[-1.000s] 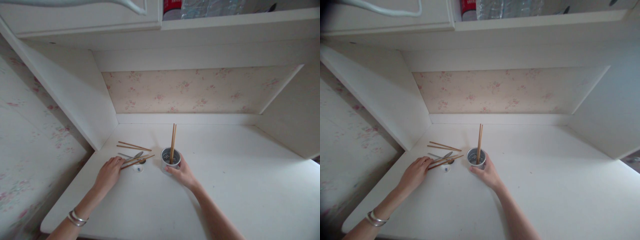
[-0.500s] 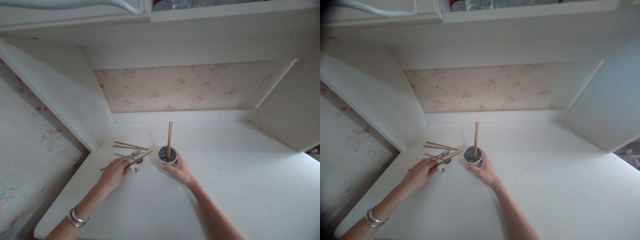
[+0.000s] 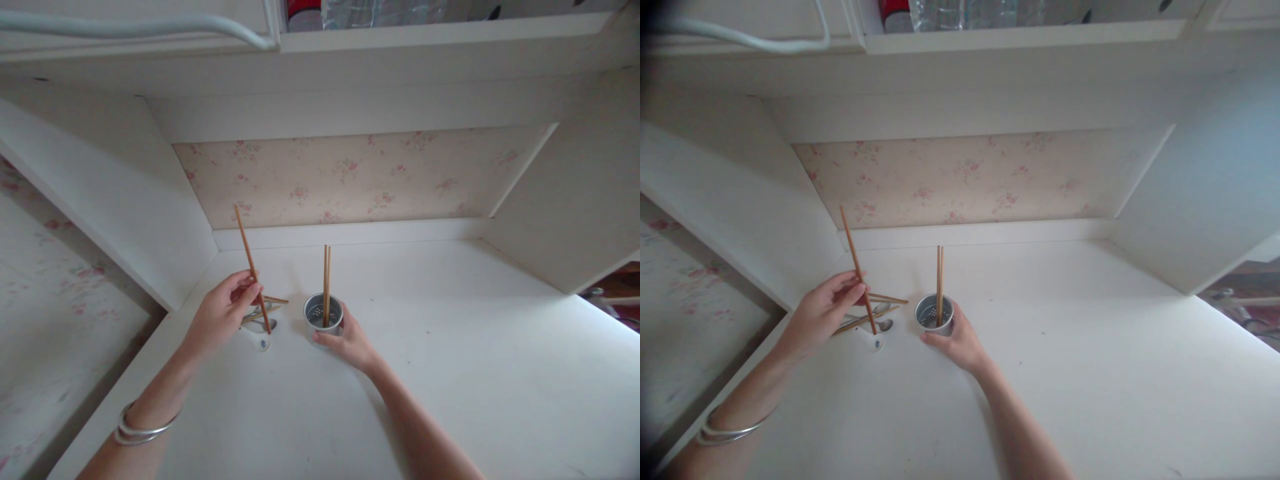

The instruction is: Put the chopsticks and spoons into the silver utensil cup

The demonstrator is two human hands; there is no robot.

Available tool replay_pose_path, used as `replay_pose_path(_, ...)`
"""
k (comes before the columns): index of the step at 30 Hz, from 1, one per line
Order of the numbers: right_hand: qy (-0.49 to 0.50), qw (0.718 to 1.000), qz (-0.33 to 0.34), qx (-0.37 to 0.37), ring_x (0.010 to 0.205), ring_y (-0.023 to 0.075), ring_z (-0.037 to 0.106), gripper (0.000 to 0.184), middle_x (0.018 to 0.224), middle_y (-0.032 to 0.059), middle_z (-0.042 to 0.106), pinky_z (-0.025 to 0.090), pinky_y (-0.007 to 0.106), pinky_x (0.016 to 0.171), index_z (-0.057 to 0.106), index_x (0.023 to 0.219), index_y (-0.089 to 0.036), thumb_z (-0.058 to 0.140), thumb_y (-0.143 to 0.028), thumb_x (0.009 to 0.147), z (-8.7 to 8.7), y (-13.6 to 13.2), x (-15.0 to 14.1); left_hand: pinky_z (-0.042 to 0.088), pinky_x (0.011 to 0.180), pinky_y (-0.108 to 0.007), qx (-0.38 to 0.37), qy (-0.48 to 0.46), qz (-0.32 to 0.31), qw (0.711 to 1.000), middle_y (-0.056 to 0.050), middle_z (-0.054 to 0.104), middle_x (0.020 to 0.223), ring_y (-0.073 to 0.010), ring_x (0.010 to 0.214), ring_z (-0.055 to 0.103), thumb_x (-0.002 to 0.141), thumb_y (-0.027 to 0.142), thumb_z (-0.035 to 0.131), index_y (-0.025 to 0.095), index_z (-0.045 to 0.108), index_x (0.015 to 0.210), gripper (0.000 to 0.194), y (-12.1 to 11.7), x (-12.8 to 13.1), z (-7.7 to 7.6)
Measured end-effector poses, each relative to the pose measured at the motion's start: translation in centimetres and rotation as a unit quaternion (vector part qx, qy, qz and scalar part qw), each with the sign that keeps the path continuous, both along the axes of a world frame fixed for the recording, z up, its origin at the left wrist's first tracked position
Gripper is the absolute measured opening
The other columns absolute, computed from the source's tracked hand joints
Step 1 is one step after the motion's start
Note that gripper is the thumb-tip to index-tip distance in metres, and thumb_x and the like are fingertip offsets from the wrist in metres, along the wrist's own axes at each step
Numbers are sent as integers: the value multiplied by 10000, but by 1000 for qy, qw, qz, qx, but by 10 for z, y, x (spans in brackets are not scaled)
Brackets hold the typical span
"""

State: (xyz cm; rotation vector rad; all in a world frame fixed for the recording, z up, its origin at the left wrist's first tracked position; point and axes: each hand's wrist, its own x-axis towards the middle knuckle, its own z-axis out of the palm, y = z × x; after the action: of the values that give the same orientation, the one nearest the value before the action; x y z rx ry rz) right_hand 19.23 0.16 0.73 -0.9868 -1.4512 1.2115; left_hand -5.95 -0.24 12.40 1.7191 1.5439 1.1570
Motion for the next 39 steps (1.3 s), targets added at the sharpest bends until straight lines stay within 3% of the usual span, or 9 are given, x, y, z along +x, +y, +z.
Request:
replay_pose_path(4, -10, 1000, 14, 10, 1101, 257, 597, 717, 1194, 74, 648, 425, 466, 999, 498, 1274, -235, 839, -307, 648, 2, -2, 1, 578, 772, -327, 22, -103, -70, 992, -58, 696, 987, -189, 817, 695, 812, 468, 635, 162, 578, 1130, 445, 11, 47, 23)
replay_pose_path(6, -7, 999, 26, 17, 1111, 257, 591, 692, 1202, 72, 643, 417, 469, 1006, 503, 1269, -237, 829, -300, 662, 4, -4, 1, 582, 754, -321, 4, -114, -93, 989, -61, 700, 964, -185, 788, 698, 811, 474, 634, 153, 604, 1033, 391, 21, 65, 21)
replay_pose_path(9, -7, 999, 30, 18, 1102, 254, 594, 672, 1192, 63, 646, 421, 464, 1002, 512, 1256, -242, 825, -285, 664, 7, -5, 1, 570, 720, -297, -16, -72, -94, 993, -41, 711, 856, -185, 747, 702, 843, 496, 580, 164, 629, 955, 354, 38, 79, 4)
replay_pose_path(16, -23, 999, 20, 14, 1075, 251, 607, 705, 1182, 57, 650, 447, 453, 970, 510, 1264, -248, 839, -295, 641, 4, -2, 2, 513, 780, -283, 50, 36, -59, 996, -49, 717, 907, -188, 840, 671, 890, 453, 517, 185, 699, 911, 325, 51, 86, -46)
replay_pose_path(22, -20, 999, 17, 18, 1124, 264, 588, 773, 1229, 71, 635, 431, 469, 999, 489, 1304, -240, 849, -321, 625, -1, 1, 3, 501, 845, -299, 47, 54, -95, 993, -43, 694, 931, -184, 908, 646, 900, 403, 512, 205, 729, 854, 297, 45, 91, -63)
replay_pose_path(26, -11, 999, 25, 18, 1159, 268, 574, 786, 1264, 74, 622, 409, 483, 1028, 481, 1319, -247, 848, -304, 627, 0, 1, 3, 520, 851, -315, 32, 33, -88, 995, -67, 675, 1032, -183, 915, 649, 871, 380, 558, 183, 719, 945, 265, 46, 92, -76)
replay_pose_path(30, -5, 999, 33, 21, 1189, 270, 559, 791, 1291, 72, 608, 392, 490, 1047, 474, 1331, -256, 843, -293, 632, 0, 1, 2, 544, 782, -295, 17, -4, -87, 996, -81, 661, 1114, -173, 880, 655, 855, 398, 580, 178, 676, 1075, 325, 46, 94, -80)
replay_pose_path(35, -7, 999, 27, 19, 1171, 264, 568, 780, 1275, 68, 617, 412, 474, 1027, 478, 1325, -260, 841, -288, 635, -2, 1, 2, 522, 841, -321, -6, -7, -92, 996, -84, 677, 1102, -198, 927, 655, 865, 437, 565, 178, 692, 1026, 330, 48, 97, -71)
replay_pose_path(39, -9, 999, 31, 19, 1160, 265, 573, 789, 1267, 63, 619, 422, 469, 1015, 472, 1332, -267, 841, -302, 635, -1, 1, 3, 490, 918, -359, -60, -81, -97, 990, -106, 659, 1174, -235, 1041, 626, 862, 472, 569, 167, 656, 1114, 405, 40, 94, -66)
